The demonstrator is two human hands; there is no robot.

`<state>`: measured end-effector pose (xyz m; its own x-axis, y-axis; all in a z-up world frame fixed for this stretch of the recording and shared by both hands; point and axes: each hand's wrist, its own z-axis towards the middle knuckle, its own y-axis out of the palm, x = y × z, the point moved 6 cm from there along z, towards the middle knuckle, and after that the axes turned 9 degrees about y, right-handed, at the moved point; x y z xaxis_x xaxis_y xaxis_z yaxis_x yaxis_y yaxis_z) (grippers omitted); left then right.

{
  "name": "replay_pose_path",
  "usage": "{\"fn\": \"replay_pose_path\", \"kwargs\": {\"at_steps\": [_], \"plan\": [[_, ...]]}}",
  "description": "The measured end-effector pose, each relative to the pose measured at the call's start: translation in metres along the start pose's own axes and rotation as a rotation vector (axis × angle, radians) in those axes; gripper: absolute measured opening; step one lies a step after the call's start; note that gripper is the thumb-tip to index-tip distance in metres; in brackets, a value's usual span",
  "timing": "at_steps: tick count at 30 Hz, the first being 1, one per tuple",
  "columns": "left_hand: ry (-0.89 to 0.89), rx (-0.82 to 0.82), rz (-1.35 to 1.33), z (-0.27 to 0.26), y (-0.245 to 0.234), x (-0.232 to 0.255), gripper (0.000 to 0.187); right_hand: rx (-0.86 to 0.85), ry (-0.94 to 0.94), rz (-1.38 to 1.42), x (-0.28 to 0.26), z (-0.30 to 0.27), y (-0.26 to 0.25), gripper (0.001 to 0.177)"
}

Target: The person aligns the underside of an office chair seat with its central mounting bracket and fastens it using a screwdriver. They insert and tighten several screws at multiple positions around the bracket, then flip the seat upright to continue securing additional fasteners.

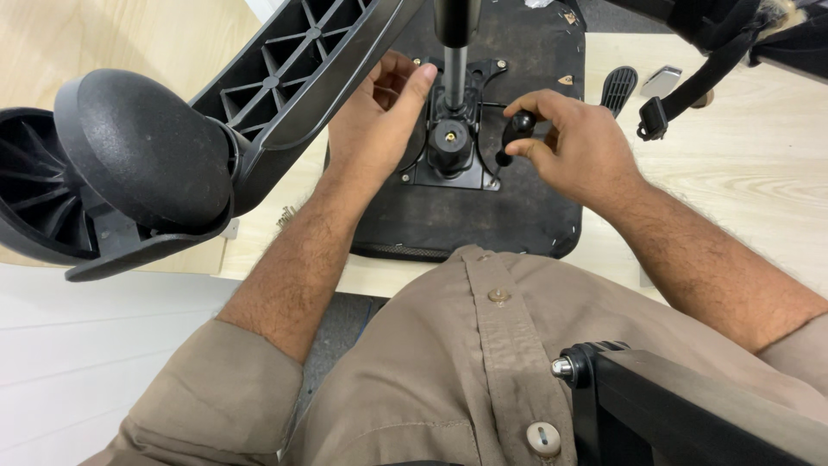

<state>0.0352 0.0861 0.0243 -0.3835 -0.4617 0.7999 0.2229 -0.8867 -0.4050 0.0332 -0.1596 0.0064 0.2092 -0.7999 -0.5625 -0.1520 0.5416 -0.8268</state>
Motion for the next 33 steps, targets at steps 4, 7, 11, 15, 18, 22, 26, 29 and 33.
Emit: {"fn": "replay_pose_path", "kwargs": {"at_steps": [4,7,11,15,18,22,26,29,33], "plan": [[-0.048,0.054,-0.032,-0.002,-0.009,0.002,0.04,0.115,-0.005,-0.072,-0.004,0.0,0.003,0.052],[-0.051,0.076,-0.018,-0.006,-0.016,0.005,0.048,0.161,-0.035,-0.073,-0.009,-0.005,0.002,0.056],[-0.058,0.086,0.039,-0.01,-0.022,0.012,0.056,0.055,0.031,-0.089,-0.006,-0.009,0.003,0.054],[0.06,0.027,0.108,-0.012,-0.03,0.021,0.061,0.041,-0.093,-0.094,-0.018,-0.015,0.003,0.04],[0.223,0.032,-0.002,-0.014,-0.041,0.029,0.059,-0.008,-0.047,-0.093,-0.022,-0.017,0.01,0.035],[0.163,-0.007,0.014,-0.01,-0.042,0.028,0.058,-0.002,-0.054,-0.068,-0.022,-0.016,0.011,0.034],[0.232,0.002,-0.024,-0.011,-0.046,0.034,0.047,-0.004,-0.046,-0.061,-0.025,-0.015,0.013,0.035],[0.25,0.054,-0.006,-0.01,-0.047,0.04,0.043,-0.014,-0.036,-0.059,-0.021,-0.016,0.009,0.035],[0.255,0.157,0.02,-0.013,-0.021,0.06,0.042,-0.017,-0.078,-0.025,0.014,-0.022,-0.014,0.033]]}}
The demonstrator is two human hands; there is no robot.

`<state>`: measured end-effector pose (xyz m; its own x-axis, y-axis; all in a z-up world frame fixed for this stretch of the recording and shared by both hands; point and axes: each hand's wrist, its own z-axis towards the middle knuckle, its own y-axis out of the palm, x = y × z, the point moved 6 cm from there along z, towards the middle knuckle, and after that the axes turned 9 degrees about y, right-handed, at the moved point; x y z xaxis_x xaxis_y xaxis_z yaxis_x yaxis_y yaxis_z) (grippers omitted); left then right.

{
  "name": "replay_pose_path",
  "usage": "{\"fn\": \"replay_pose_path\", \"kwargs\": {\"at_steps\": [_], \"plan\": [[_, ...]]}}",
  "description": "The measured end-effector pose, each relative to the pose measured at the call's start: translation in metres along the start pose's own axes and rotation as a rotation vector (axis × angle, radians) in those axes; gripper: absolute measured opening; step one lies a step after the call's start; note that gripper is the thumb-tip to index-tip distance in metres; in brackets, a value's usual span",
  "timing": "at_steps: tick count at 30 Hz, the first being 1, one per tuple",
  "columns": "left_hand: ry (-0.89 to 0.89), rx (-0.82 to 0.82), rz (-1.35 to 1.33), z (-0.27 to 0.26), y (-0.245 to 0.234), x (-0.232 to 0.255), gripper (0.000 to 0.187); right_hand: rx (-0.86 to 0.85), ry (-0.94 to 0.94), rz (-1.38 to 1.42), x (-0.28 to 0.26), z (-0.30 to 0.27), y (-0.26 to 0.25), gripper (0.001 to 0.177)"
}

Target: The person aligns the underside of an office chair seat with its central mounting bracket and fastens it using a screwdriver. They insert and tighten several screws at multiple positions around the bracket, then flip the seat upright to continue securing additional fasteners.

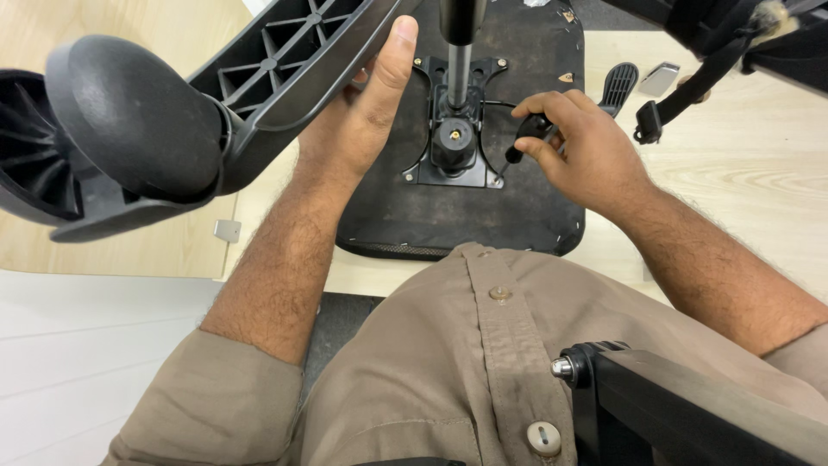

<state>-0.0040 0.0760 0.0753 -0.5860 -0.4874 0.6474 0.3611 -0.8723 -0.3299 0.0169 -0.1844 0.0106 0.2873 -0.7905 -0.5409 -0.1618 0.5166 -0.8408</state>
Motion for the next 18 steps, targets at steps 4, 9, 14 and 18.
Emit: {"fn": "replay_pose_path", "kwargs": {"at_steps": [4,9,14,18], "plan": [[-0.037,0.033,0.036,-0.005,0.025,0.02,0.042,0.048,-0.159,0.042,0.028,-0.01,-0.029,0.034],[-0.055,-0.004,0.088,-0.006,0.03,0.025,0.042,0.095,-0.207,0.123,0.036,-0.015,-0.051,0.038],[-0.066,-0.031,0.037,0.001,0.012,0.025,0.043,0.114,-0.215,0.227,0.013,-0.01,-0.061,0.036],[-0.165,-0.071,0.078,0.001,0.001,0.019,0.043,0.159,-0.222,0.212,-0.004,-0.005,-0.057,0.035]]}}
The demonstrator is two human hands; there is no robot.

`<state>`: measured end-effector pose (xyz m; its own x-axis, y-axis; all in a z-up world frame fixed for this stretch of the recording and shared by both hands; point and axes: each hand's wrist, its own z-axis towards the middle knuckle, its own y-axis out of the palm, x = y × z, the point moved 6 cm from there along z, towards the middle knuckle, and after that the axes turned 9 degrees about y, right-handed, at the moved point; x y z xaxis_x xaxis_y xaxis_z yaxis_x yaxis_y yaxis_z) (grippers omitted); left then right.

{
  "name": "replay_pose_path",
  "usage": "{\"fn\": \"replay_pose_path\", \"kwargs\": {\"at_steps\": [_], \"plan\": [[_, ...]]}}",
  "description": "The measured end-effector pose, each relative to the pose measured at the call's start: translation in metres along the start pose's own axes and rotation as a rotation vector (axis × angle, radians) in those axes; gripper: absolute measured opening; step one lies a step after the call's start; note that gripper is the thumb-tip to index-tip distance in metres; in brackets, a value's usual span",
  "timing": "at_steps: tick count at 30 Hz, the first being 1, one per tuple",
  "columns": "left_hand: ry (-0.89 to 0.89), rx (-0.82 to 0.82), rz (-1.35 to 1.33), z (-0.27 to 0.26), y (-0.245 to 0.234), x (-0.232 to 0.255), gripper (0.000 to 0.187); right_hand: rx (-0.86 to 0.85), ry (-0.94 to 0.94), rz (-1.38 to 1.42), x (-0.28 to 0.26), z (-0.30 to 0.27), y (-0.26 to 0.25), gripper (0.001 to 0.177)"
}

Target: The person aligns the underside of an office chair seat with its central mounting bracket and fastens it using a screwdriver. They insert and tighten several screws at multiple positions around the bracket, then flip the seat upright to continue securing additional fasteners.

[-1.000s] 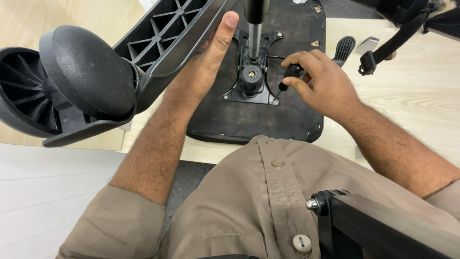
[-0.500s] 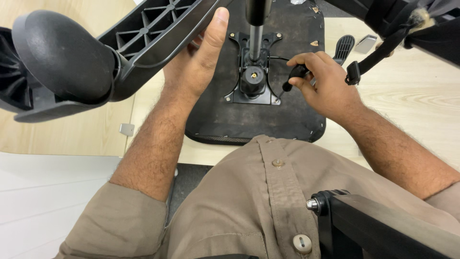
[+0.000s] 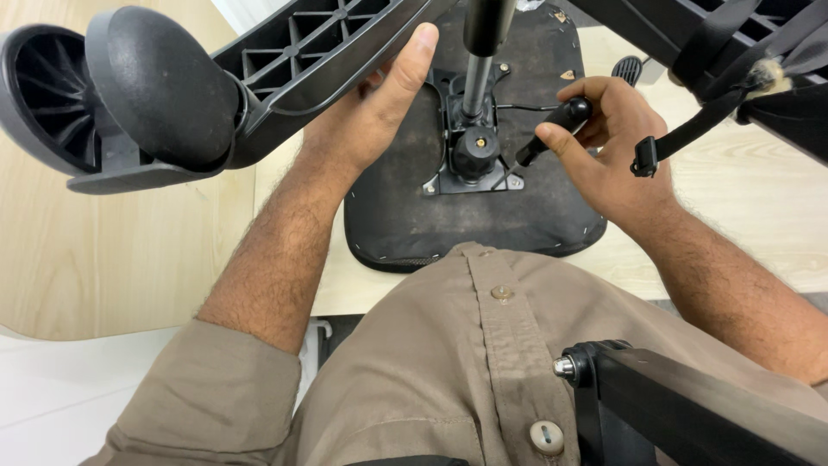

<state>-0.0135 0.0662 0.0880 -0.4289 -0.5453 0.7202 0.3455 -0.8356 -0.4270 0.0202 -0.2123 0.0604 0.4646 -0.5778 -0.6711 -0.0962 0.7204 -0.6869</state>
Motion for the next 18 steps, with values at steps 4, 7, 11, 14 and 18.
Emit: {"fn": "replay_pose_path", "kwargs": {"at_steps": [4,7,11,14,18], "plan": [[-0.018,-0.019,0.027,-0.005,-0.001,-0.005,0.045,0.0,-0.057,0.022,-0.003,0.0,0.018,0.034],[0.039,-0.002,0.03,-0.013,-0.006,-0.003,0.048,-0.043,-0.086,0.069,-0.011,-0.005,0.036,0.035],[-0.045,-0.011,0.107,-0.024,-0.016,-0.017,0.05,-0.13,-0.054,0.066,-0.03,-0.012,0.065,0.037],[-0.101,-0.075,0.183,-0.041,-0.033,-0.049,0.042,-0.162,-0.011,0.06,-0.053,-0.009,0.097,0.037],[-0.008,-0.278,0.339,-0.093,-0.029,-0.083,0.024,-0.176,0.019,0.06,-0.075,-0.007,0.129,0.035]]}}
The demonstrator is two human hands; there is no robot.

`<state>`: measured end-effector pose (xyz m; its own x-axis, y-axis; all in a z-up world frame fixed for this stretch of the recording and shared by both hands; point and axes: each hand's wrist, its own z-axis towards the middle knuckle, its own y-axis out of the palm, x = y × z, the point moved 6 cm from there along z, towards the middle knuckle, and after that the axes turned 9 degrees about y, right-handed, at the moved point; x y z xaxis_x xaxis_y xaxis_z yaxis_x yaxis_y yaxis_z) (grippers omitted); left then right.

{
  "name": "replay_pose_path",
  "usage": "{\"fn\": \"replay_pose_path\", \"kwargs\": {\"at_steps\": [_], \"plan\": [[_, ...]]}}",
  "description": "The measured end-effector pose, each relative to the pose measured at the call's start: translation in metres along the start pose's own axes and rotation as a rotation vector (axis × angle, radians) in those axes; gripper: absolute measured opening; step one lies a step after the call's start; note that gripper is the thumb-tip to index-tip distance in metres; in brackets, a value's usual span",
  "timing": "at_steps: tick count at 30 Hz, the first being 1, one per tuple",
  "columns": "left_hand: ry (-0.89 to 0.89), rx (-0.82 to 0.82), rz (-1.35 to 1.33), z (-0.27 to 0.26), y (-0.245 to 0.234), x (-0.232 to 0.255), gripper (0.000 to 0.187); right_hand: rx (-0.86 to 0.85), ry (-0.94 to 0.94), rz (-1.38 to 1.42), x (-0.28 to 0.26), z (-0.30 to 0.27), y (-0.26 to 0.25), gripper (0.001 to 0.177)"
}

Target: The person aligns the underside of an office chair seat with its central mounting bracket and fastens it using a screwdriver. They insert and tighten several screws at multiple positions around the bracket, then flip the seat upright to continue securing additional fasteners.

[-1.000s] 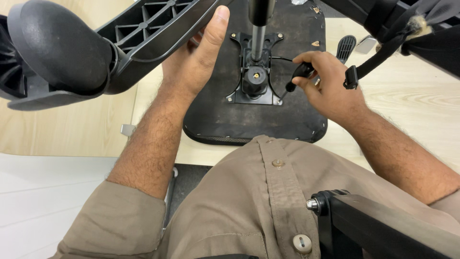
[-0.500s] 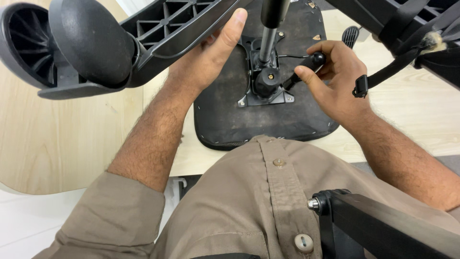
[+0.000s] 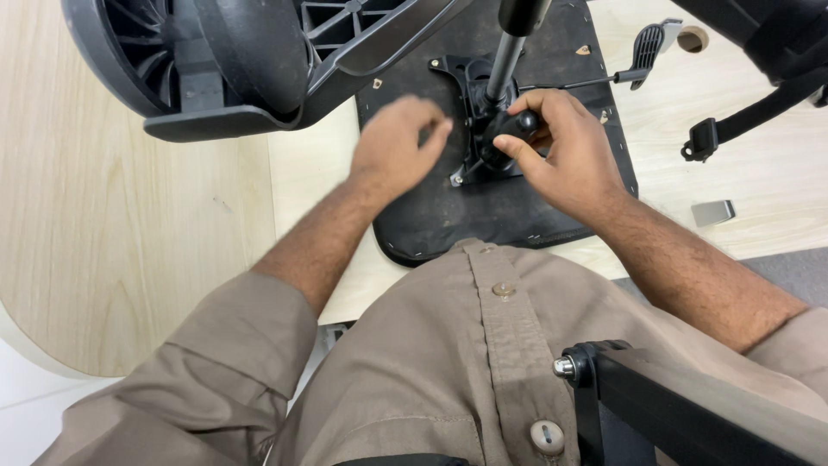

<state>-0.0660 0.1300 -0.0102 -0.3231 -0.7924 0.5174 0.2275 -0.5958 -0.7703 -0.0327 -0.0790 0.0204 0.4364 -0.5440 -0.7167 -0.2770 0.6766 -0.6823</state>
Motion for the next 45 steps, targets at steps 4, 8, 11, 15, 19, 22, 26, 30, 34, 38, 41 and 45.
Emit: {"fn": "replay_pose_path", "kwargs": {"at_steps": [4,8,11,15,19,22,26,30,34,38,41,45], "plan": [[0.013,-0.447,0.07,-0.052,0.057,-0.027,0.032,0.001,-0.003,-0.012,-0.01,0.009,0.023,0.035],[0.074,-0.63,0.164,-0.071,0.076,-0.044,0.053,-0.005,0.027,-0.056,-0.021,0.02,0.042,0.036],[0.04,-0.705,0.198,-0.076,0.077,-0.055,0.06,-0.001,0.037,-0.057,-0.027,0.025,0.052,0.036],[0.028,-0.735,0.195,-0.079,0.07,-0.066,0.064,0.003,0.016,-0.072,-0.037,0.032,0.06,0.036],[-0.012,-0.686,0.094,-0.079,0.061,-0.075,0.053,-0.087,-0.017,-0.121,-0.048,0.038,0.068,0.038],[-0.111,-0.56,-0.054,-0.073,0.046,-0.082,0.032,-0.151,-0.074,-0.153,-0.059,0.044,0.071,0.04],[-0.243,-0.337,-0.185,-0.055,0.013,-0.091,0.025,-0.126,-0.047,-0.244,-0.069,0.052,0.076,0.042],[-0.282,-0.039,-0.464,-0.03,-0.017,-0.082,0.031,-0.072,0.116,-0.424,-0.064,0.06,0.081,0.053],[-0.127,-0.05,-0.524,-0.016,-0.026,-0.06,0.032,0.039,0.03,-0.556,-0.076,0.064,0.091,0.036],[-0.158,-0.05,-0.541,-0.01,-0.023,-0.06,0.035,0.043,-0.117,-0.52,-0.086,0.06,0.09,0.037],[-0.156,-0.038,-0.67,-0.009,-0.022,-0.069,0.044,-0.088,-0.196,-0.207,-0.093,0.059,0.082,0.05],[-0.132,-0.076,-0.735,-0.004,-0.024,-0.073,0.054,-0.195,-0.1,-0.177,-0.09,0.058,0.073,0.035]]}}
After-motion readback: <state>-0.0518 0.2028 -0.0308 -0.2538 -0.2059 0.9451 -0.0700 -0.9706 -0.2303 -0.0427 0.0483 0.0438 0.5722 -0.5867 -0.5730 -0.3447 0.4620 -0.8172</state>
